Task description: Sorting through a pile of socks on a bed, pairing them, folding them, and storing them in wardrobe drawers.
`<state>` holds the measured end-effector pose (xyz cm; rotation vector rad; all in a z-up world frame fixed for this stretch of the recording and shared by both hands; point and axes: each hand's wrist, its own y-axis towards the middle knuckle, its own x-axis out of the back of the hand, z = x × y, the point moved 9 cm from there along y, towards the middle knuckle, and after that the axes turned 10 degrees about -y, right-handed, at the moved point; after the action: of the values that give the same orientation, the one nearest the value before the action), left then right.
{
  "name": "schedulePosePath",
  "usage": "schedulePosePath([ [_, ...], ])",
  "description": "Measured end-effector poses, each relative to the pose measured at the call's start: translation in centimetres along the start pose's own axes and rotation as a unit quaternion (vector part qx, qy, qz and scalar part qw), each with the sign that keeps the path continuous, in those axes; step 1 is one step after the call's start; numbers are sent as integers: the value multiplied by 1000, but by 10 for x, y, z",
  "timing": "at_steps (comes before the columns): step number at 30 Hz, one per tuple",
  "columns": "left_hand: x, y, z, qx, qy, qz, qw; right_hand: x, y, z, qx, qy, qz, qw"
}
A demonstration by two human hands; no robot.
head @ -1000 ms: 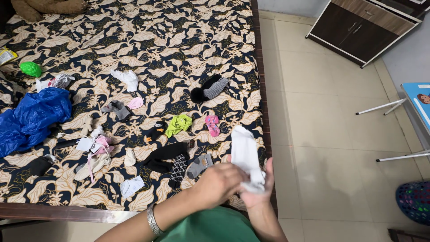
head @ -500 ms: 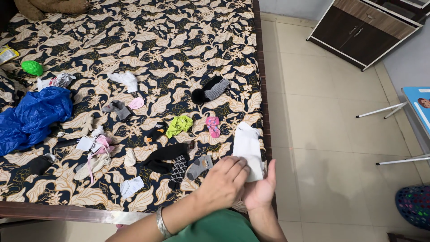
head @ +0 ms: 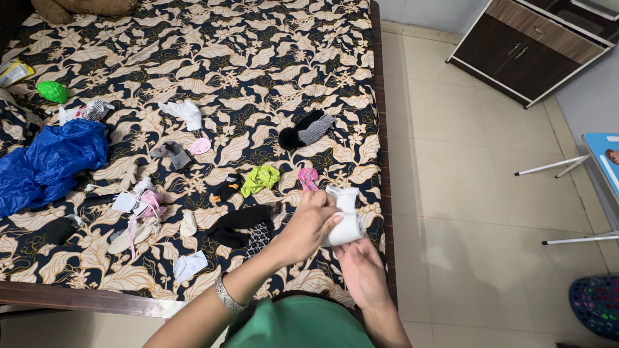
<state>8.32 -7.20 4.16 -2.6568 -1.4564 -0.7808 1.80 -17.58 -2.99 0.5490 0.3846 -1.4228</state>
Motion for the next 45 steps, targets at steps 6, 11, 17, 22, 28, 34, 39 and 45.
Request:
schedulePosePath([
  [6,8,0,-1,13,-15,-74,997,61,-11,-39,-48,34,-136,989],
  [11,37,-8,-17,-46,-57,-174,982,58,-11,-21,-17,-83,-105,991],
  [17,35,-23,-22,-98,49,-170,979,50,-12,-8,-8,-110,-98,989],
  [22,30,-30,-40,-175,108,-139,969,54,-22,-20,-55,-71,-120,989],
  [28,-1,-56,-41,-207,-11,26,978,61,-73,-53,-163,7,-129,978],
  [34,-35,-90,-15,-84,-163,90,979,36,-85,-23,-152,-151,20,977],
  [39,-33,-96,-27,-77,-187,129,971,55,-90,-10,-118,-284,57,950],
  [45,-43,-105,-44,-172,-141,146,964,59,-86,-4,-64,-398,255,879],
])
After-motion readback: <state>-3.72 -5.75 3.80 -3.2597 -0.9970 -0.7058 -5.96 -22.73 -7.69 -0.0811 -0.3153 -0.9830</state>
